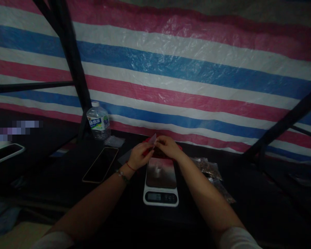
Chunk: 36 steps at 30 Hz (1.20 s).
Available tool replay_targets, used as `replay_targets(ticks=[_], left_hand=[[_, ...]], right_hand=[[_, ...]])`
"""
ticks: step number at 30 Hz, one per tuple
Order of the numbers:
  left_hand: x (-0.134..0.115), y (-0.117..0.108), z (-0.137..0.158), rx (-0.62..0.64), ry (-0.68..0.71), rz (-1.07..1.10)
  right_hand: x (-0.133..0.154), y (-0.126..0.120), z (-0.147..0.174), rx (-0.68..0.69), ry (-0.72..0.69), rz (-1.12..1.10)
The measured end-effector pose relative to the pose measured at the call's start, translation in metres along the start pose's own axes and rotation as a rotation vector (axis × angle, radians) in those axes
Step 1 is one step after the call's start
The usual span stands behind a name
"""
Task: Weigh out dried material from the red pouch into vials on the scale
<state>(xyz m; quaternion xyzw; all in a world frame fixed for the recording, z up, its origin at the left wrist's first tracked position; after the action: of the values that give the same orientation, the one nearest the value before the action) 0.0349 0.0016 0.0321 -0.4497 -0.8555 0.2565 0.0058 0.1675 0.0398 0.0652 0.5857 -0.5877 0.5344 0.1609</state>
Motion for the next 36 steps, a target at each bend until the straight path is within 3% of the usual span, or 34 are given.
replay_targets(ticks=[6, 11, 16, 25, 31, 36], left_hand=[[0.015, 0.005, 0.004, -0.002, -0.189, 0.137], [0.016, 0.007, 0.004, 0.013, -0.253, 0.168], [0.018, 0.011, 0.007, 0.019, -0.314, 0.227], [0.024, 0.013, 0.007, -0.047, -0.352, 0.308], [0.023, 0.012, 0.008, -0.053, -0.347, 0.272], [0.026, 0.013, 0.011, -0.033, -0.44, 0.261]], right_hand=[[0.001, 0.016, -0.015, 0.172, 0.062, 0.033], [-0.002, 0.015, -0.009, 0.095, 0.081, -0.001], [0.012, 0.018, 0.007, 0.143, -0.001, -0.051], [0.021, 0.015, 0.012, 0.117, -0.168, 0.225], [0.014, 0.013, 0.011, 0.026, -0.129, 0.33], [0.02, 0.024, 0.015, 0.003, -0.208, 0.497]])
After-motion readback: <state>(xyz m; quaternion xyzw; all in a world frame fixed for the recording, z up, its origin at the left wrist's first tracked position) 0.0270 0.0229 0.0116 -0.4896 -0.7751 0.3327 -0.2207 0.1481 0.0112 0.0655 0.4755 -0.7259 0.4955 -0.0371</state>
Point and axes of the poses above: each hand's wrist, its own z-axis away from the middle knuckle, its own y-axis out of the palm, x = y × z, the point moved 7 cm from there along -z, towards the middle knuckle, and after that the axes turned 9 degrees about -z, right-handed, at the moved point
